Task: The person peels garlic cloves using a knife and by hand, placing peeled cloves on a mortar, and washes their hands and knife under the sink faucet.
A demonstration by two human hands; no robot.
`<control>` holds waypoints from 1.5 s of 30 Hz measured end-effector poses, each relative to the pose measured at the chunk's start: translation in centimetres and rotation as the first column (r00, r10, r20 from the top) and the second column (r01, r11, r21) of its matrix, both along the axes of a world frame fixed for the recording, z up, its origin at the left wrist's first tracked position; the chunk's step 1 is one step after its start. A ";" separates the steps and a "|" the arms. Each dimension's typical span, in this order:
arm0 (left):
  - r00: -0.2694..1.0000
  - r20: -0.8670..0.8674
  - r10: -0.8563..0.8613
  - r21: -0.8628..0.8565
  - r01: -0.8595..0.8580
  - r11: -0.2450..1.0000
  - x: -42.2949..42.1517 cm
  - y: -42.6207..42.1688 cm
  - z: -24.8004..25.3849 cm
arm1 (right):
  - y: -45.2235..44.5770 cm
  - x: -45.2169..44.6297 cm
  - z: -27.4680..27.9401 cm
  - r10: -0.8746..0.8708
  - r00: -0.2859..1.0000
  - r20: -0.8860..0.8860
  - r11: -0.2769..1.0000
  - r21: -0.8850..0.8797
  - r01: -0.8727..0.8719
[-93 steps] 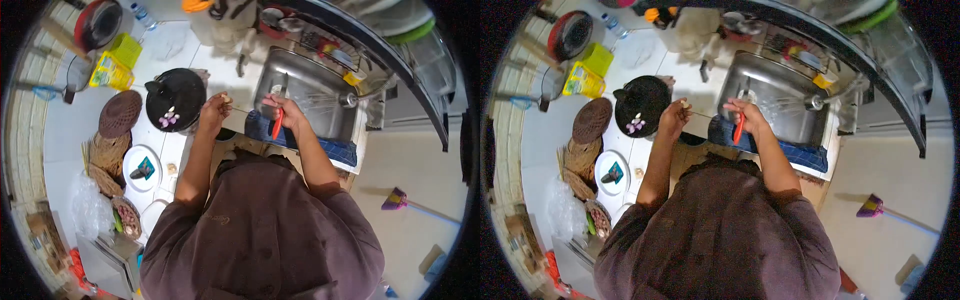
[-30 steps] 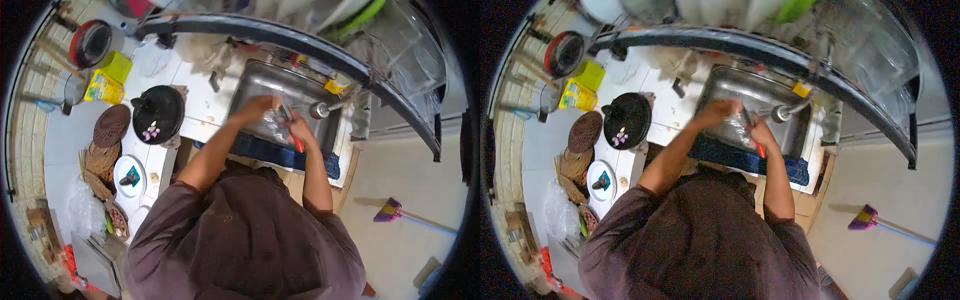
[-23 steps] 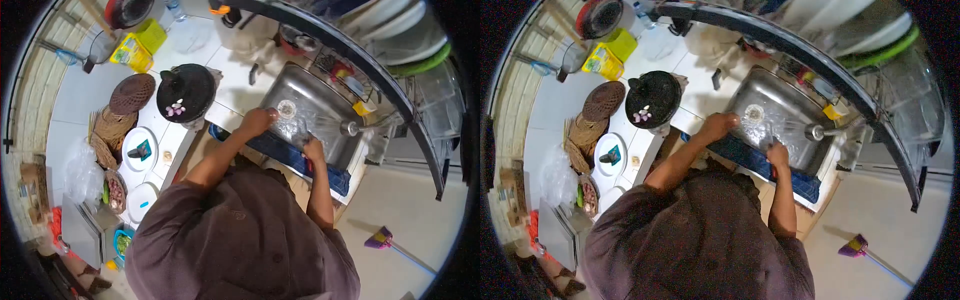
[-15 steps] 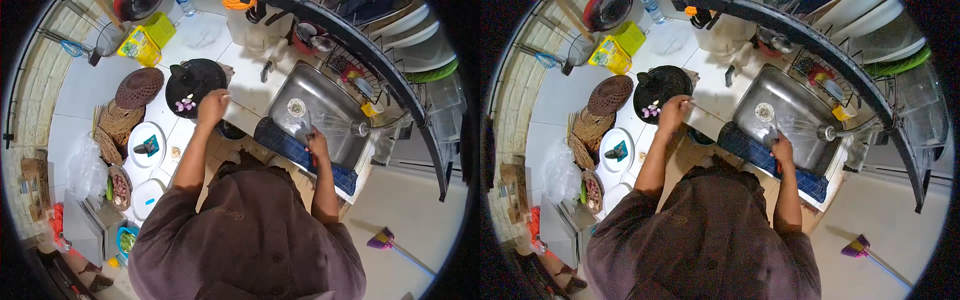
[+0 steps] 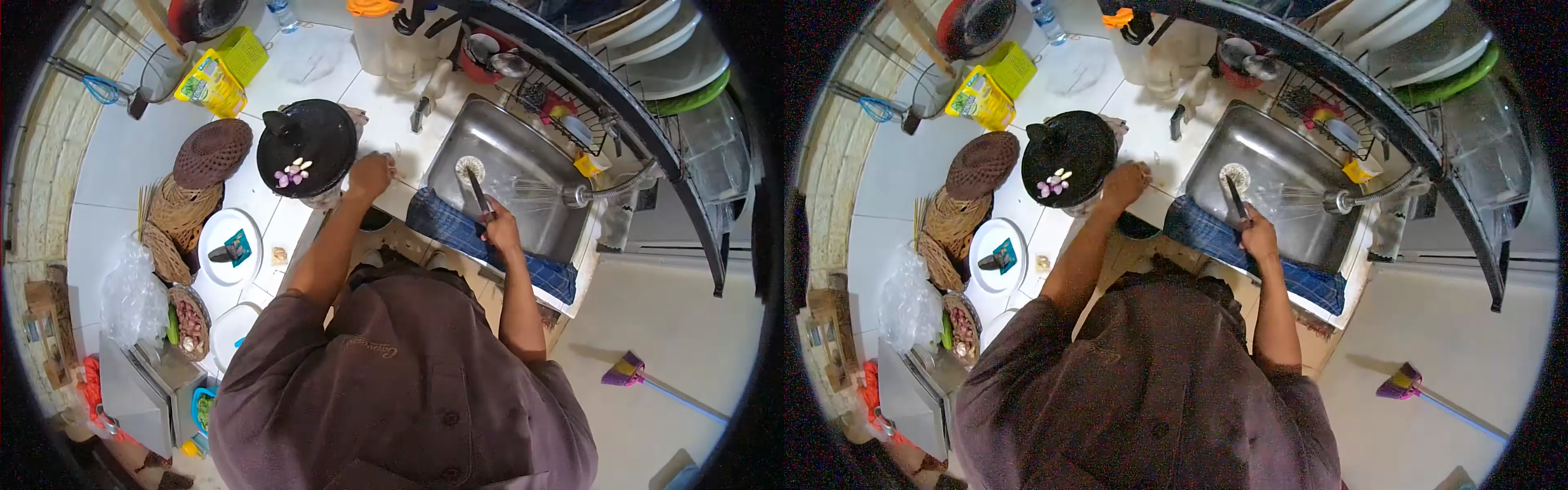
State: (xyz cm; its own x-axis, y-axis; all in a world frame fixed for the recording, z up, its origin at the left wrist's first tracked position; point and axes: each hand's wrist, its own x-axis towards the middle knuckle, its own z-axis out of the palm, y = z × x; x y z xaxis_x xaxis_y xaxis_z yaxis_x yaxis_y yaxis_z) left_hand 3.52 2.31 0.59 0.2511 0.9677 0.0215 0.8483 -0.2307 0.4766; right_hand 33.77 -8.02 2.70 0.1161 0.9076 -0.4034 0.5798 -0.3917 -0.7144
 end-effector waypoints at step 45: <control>0.688 0.723 -0.059 0.037 0.046 0.998 6.9 -3.7 8.6 | 2.0 -8.4 6.2 0.089 0.897 -0.433 0.881 0.454 0.132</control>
